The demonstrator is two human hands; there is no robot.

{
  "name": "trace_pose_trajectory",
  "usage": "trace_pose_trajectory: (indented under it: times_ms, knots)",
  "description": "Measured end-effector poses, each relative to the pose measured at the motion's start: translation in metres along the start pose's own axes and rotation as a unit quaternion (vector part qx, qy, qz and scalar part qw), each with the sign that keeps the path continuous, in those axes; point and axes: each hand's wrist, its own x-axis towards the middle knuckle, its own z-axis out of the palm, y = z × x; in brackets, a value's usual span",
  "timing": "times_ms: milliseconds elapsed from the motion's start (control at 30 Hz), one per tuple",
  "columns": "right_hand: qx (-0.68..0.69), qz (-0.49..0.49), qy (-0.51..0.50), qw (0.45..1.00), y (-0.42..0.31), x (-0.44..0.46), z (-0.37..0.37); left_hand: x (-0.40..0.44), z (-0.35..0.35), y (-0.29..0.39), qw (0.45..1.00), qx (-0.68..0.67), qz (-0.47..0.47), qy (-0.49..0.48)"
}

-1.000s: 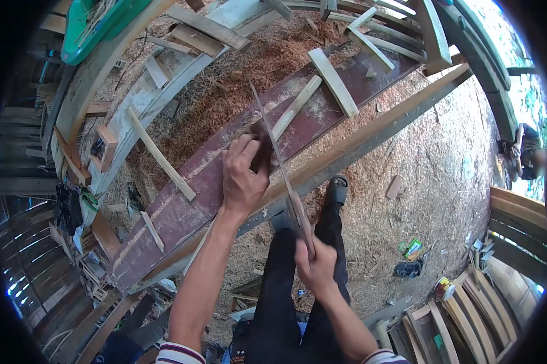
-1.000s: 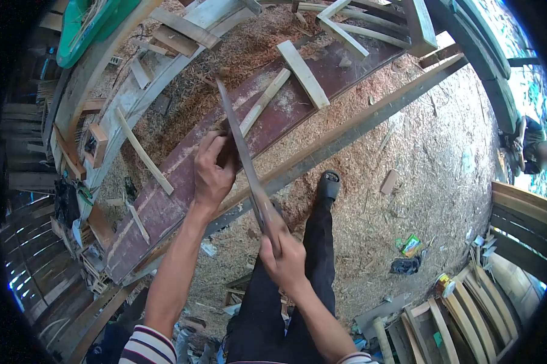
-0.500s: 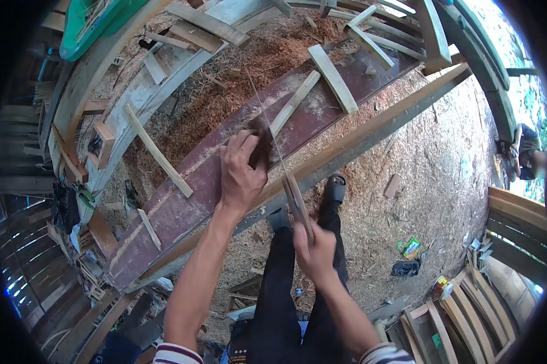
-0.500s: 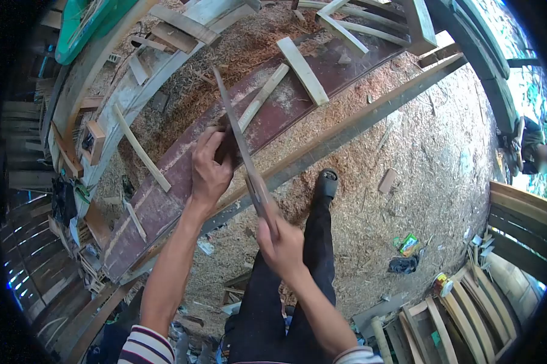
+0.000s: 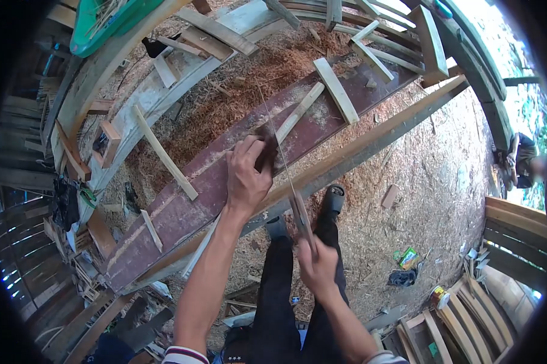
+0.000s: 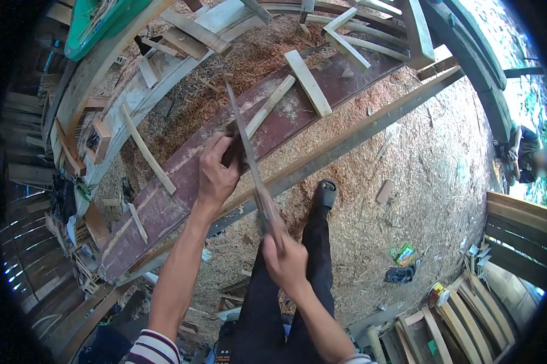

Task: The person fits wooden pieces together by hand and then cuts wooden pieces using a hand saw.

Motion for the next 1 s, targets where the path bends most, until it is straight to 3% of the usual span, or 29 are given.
trace_pose_trajectory:
  times_ms: [67, 200, 267, 400, 467, 533, 700, 833, 1000]
  knots:
    - [-0.006, -0.014, 0.013, 1.0, 0.0, -0.031, -0.016, -0.002, 0.001, -0.003, 1.0, 0.01, 0.023, 0.015]
    - [-0.018, 0.038, -0.037, 0.998, -0.006, 0.051, 0.012, -0.002, -0.001, 0.002, 1.0, -0.006, 0.002, -0.026]
    - [-0.008, 0.026, -0.018, 0.999, -0.011, 0.036, 0.007, -0.001, -0.003, 0.004, 0.998, 0.049, 0.036, -0.006]
    - [0.002, 0.003, 0.036, 0.999, -0.005, -0.029, -0.012, -0.003, 0.004, -0.004, 1.0, -0.025, 0.006, 0.013]
    - [-0.006, 0.01, 0.034, 0.999, -0.001, -0.006, -0.004, -0.005, 0.004, -0.001, 1.0, -0.015, -0.006, -0.012]
    - [0.004, 0.059, -0.037, 0.998, -0.005, 0.033, 0.006, -0.004, 0.0, 0.0, 1.0, 0.005, -0.014, -0.023]
    - [-0.009, -0.012, 0.034, 0.999, -0.001, -0.035, -0.017, -0.002, 0.002, -0.002, 1.0, -0.011, -0.009, -0.012]
    - [0.026, 0.019, -0.003, 0.999, -0.001, 0.031, 0.01, -0.002, 0.0, 0.001, 0.999, 0.007, -0.039, -0.019]
    - [0.008, 0.025, 0.004, 1.0, -0.01, -0.014, -0.012, 0.003, 0.005, -0.009, 0.997, -0.075, -0.009, 0.009]
